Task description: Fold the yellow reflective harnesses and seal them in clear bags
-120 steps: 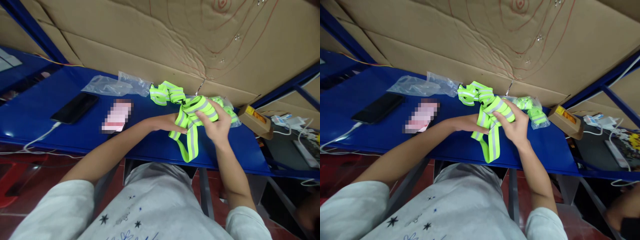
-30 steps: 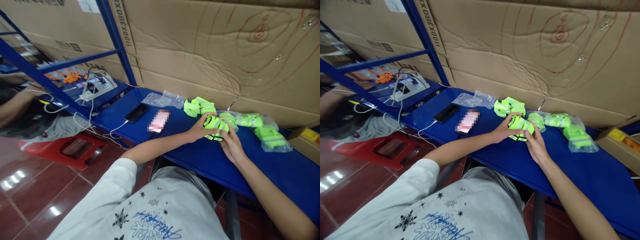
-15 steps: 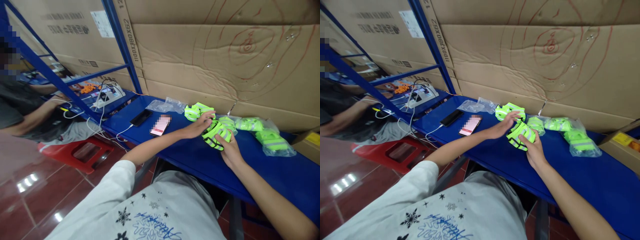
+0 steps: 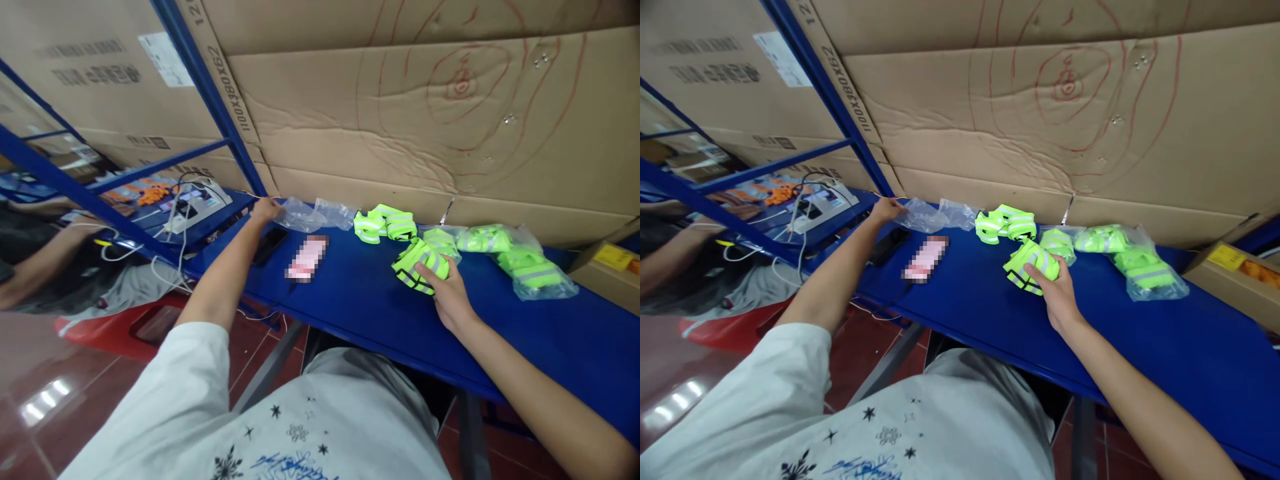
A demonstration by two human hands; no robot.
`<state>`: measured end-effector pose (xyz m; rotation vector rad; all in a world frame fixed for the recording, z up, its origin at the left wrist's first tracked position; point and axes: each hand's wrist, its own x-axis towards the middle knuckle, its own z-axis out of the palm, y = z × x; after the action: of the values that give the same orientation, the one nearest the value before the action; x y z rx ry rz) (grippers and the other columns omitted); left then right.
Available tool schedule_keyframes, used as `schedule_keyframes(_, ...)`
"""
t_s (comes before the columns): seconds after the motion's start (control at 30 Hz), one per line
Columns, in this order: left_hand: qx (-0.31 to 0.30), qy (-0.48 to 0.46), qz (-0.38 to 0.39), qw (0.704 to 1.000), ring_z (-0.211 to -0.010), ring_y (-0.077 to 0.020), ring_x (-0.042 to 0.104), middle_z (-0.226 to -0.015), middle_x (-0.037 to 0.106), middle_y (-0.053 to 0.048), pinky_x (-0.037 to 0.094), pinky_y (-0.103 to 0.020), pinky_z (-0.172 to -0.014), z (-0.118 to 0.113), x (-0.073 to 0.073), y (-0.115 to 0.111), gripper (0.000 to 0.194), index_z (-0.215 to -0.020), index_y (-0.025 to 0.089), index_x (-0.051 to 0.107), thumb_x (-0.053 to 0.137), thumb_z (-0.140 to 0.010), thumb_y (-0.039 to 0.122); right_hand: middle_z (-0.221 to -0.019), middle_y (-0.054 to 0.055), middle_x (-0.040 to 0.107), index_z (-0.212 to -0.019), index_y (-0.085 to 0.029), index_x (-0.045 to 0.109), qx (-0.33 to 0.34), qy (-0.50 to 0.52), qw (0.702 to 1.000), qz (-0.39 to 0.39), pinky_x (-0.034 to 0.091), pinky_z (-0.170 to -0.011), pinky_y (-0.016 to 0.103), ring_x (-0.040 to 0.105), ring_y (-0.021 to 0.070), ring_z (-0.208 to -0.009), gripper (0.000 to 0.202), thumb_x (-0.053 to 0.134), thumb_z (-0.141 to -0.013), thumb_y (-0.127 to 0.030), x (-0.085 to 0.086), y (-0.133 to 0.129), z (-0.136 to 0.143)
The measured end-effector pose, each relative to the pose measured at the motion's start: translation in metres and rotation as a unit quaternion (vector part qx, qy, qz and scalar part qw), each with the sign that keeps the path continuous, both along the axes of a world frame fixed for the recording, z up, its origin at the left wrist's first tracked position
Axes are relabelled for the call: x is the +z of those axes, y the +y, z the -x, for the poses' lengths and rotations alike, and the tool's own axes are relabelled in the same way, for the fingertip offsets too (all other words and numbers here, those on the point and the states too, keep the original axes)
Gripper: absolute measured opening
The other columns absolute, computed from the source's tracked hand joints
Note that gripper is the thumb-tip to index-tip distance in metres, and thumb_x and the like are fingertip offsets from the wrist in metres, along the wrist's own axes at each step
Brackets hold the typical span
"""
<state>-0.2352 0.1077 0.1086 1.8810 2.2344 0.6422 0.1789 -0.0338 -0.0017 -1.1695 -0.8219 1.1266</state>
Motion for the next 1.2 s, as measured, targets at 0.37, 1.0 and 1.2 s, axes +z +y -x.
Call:
schedule_keyframes(0.37, -0.501, -0.03, -0.033, 0.865, -0.128, -0.0366, 0.061, -0.145, 0.057, -0.019, 0.045, -0.045, -0.112, -0.161, -0.017, -0.119, 0.04, -0.134, 0.017, 0.066, 0.068, -0.098, 0.034, -0.101, -0.002, 0.075, -0.113, -0.027, 0.066, 0.002, -0.04, 0.999, -0.027, 0.063, -0.083, 0.032, 0.072, 0.0196, -0.091, 0.068, 0.101, -0.058, -0.044, 0.005, -0.001, -0.001)
schedule_keyframes(1.0, -0.563, 0.074, 0.163, 0.807, -0.164, -0.044, 0.018, -0.179, 0.016, -0.017, 0.016, -0.066, -0.129, -0.182, -0.065, -0.078, 0.137, -0.173, 0.031, 0.006, 0.074, -0.069, 0.088, -0.102, 0.002, 0.074, -0.113, -0.026, 0.061, -0.067, -0.04, 0.997, -0.013, 0.057, -0.048, 0.029, 0.072, 0.0216, -0.078, 0.075, 0.101, -0.053, -0.05, 0.022, 0.007, -0.017)
schedule_keyframes(1.2, -0.584, 0.007, 0.115, 0.803, -0.167, -0.0373, 0.016, -0.177, 0.027, -0.014, 0.01, -0.06, -0.133, -0.179, -0.076, -0.073, 0.127, -0.17, 0.03, 0.02, 0.081, -0.07, 0.079, -0.098, 0.001, 0.073, -0.111, -0.025, 0.062, -0.066, -0.042, 0.997, -0.004, 0.061, -0.053, 0.031, 0.069, 0.0201, -0.076, 0.076, 0.101, -0.05, -0.047, 0.024, 0.006, -0.014)
